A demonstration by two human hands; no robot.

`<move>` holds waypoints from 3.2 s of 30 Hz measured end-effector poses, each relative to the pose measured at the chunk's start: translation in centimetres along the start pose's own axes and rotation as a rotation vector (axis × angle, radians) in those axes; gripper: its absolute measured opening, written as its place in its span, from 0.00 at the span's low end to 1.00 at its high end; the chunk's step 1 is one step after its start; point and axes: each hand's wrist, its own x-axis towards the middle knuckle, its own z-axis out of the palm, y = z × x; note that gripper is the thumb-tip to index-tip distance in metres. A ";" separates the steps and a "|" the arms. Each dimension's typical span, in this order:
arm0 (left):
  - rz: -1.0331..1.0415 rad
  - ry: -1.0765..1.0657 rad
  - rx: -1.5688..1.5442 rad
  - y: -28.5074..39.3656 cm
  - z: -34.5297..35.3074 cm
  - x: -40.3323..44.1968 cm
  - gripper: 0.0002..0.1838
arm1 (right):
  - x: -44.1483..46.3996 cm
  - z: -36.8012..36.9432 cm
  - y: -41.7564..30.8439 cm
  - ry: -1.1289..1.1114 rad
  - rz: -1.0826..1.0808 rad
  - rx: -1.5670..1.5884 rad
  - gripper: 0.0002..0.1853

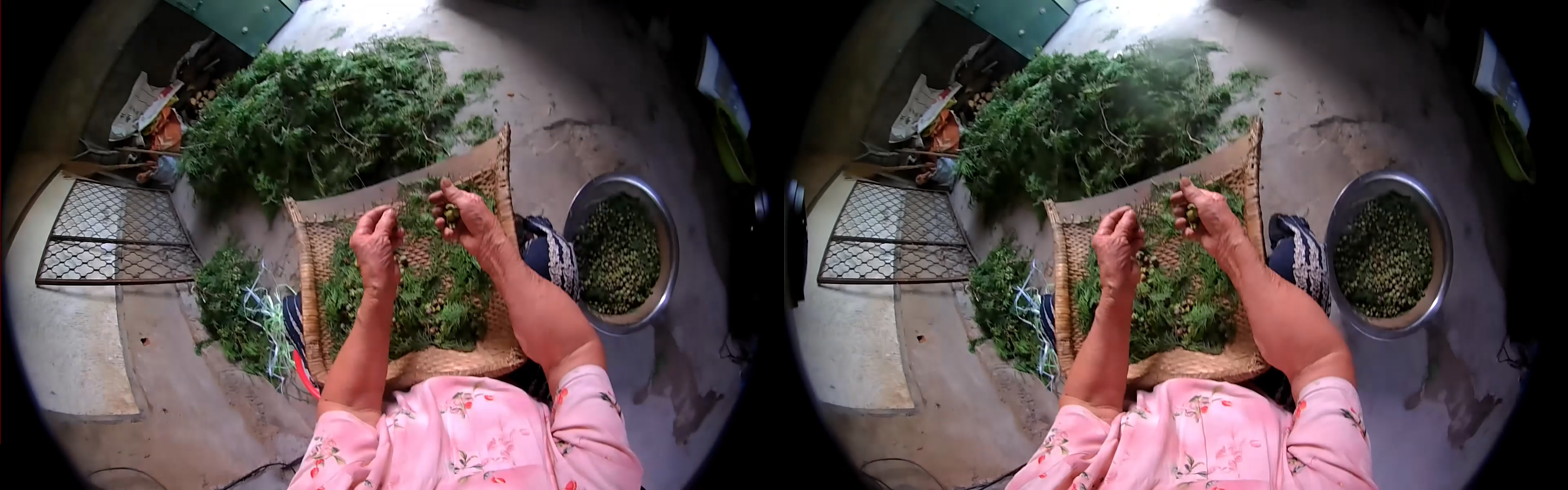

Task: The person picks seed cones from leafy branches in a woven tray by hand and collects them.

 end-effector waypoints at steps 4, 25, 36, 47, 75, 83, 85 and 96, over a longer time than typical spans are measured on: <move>0.032 -0.088 0.059 -0.9 0.0 0.3 0.13 | 0.1 -0.1 0.2 -0.071 -0.089 -0.049 0.17; -0.111 -0.213 0.153 -0.9 1.1 -1.2 0.07 | 0.8 -0.8 0.3 -0.189 -0.058 -0.011 0.24; -0.064 -0.280 0.543 -1.6 -4.3 -0.2 0.10 | -0.1 -0.5 -0.1 -0.197 -0.067 -0.041 0.19; 0.572 -0.275 1.359 -7.5 -6.3 0.9 0.04 | 0.3 -1.1 0.1 -0.174 -0.138 -0.093 0.13; -0.025 -0.165 0.575 -3.6 -7.5 2.9 0.09 | 0.0 -0.7 -0.3 -0.105 -0.138 -0.142 0.13; 0.214 -0.051 1.042 -6.6 -8.6 4.7 0.10 | 0.1 -0.6 -0.2 -0.087 -0.144 -0.198 0.13; 0.247 -0.071 1.303 -6.4 -7.5 4.2 0.10 | 0.2 -0.6 -0.2 -0.087 -0.142 -0.200 0.13; 0.358 -0.076 1.248 -7.9 -8.0 5.9 0.11 | 0.3 -0.6 -0.1 -0.082 -0.162 -0.178 0.12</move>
